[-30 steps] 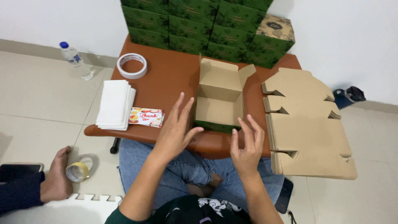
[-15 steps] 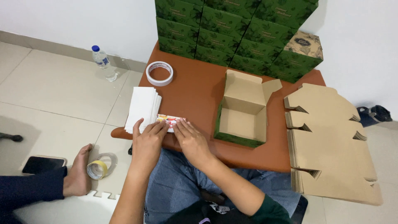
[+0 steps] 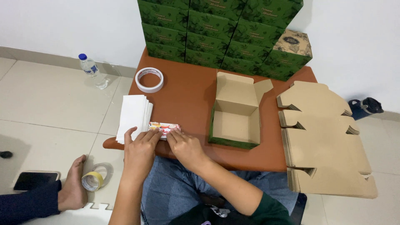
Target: Assembling a cardboard gift box by folding flaps, inserting a green decorative liner, and adding a thank you card.
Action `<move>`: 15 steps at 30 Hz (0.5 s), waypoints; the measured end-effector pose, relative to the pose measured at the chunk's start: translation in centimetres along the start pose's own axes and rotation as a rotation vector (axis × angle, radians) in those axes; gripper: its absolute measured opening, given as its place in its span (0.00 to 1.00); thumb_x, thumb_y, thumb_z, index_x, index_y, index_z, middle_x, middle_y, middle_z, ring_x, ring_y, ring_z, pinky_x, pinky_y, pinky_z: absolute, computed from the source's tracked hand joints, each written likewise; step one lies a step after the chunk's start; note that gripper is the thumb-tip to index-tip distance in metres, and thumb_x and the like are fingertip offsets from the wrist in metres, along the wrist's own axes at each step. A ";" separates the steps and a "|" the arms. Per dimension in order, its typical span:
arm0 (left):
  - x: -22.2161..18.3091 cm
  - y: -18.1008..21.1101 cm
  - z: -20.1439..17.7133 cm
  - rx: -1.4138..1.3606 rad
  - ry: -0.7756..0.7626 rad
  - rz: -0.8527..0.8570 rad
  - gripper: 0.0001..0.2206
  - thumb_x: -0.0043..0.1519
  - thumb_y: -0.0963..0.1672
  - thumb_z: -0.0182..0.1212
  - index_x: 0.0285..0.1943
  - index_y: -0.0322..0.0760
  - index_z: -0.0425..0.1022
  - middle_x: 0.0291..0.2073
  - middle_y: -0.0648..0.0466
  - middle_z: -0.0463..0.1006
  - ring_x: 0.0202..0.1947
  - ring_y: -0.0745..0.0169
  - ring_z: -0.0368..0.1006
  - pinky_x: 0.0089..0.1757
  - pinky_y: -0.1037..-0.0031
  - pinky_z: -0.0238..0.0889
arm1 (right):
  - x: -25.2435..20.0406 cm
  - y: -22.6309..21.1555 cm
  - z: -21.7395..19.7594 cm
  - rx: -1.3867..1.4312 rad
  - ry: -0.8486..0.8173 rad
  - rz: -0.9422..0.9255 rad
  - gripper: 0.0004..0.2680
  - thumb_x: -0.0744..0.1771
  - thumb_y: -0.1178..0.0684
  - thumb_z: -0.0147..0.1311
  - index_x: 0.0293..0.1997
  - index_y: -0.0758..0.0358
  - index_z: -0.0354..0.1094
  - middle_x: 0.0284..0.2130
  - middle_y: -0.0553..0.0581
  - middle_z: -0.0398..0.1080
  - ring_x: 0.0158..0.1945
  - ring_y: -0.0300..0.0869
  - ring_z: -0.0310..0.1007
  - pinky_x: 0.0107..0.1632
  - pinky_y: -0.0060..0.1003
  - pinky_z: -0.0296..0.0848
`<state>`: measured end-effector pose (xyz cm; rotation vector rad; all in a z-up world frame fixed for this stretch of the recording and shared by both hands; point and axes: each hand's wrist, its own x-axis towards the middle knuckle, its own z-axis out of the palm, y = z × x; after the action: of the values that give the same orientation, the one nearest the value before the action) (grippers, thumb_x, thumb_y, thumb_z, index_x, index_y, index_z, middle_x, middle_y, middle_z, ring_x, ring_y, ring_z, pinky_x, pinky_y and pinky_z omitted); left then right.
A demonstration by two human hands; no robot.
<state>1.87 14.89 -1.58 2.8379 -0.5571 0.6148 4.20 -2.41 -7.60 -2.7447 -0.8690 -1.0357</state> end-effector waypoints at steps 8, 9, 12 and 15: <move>-0.3 -0.2 -0.3 0.006 -0.028 -0.011 0.09 0.64 0.48 0.57 0.49 0.52 0.80 0.44 0.62 0.82 0.50 0.70 0.75 0.62 0.57 0.50 | -0.2 -0.1 0.1 0.034 0.010 0.014 0.07 0.67 0.57 0.50 0.41 0.50 0.75 0.35 0.49 0.79 0.44 0.41 0.81 0.39 0.30 0.77; -0.3 -0.1 -0.3 0.025 -0.032 -0.017 0.09 0.65 0.47 0.56 0.50 0.53 0.80 0.44 0.63 0.82 0.50 0.71 0.75 0.62 0.58 0.50 | -0.4 -0.1 0.4 0.053 0.017 0.029 0.06 0.67 0.57 0.50 0.41 0.50 0.75 0.35 0.50 0.79 0.43 0.42 0.81 0.38 0.31 0.77; -0.3 0.1 -0.9 0.024 0.018 0.008 0.07 0.65 0.45 0.56 0.45 0.52 0.81 0.39 0.64 0.83 0.47 0.72 0.76 0.62 0.60 0.51 | 0.5 0.1 -1.4 0.089 0.065 0.019 0.05 0.66 0.58 0.52 0.38 0.53 0.75 0.32 0.51 0.78 0.39 0.43 0.81 0.35 0.31 0.75; -0.2 0.4 -1.1 0.016 0.045 0.021 0.07 0.66 0.45 0.56 0.44 0.51 0.82 0.37 0.64 0.82 0.45 0.71 0.76 0.61 0.60 0.52 | 0.2 0.5 -1.0 0.071 0.092 0.050 0.04 0.66 0.56 0.54 0.35 0.49 0.74 0.30 0.46 0.77 0.38 0.40 0.80 0.35 0.28 0.74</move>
<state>1.13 14.85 -0.62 2.8292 -0.5771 0.6884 4.04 -2.98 -6.64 -2.6242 -0.8031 -1.0909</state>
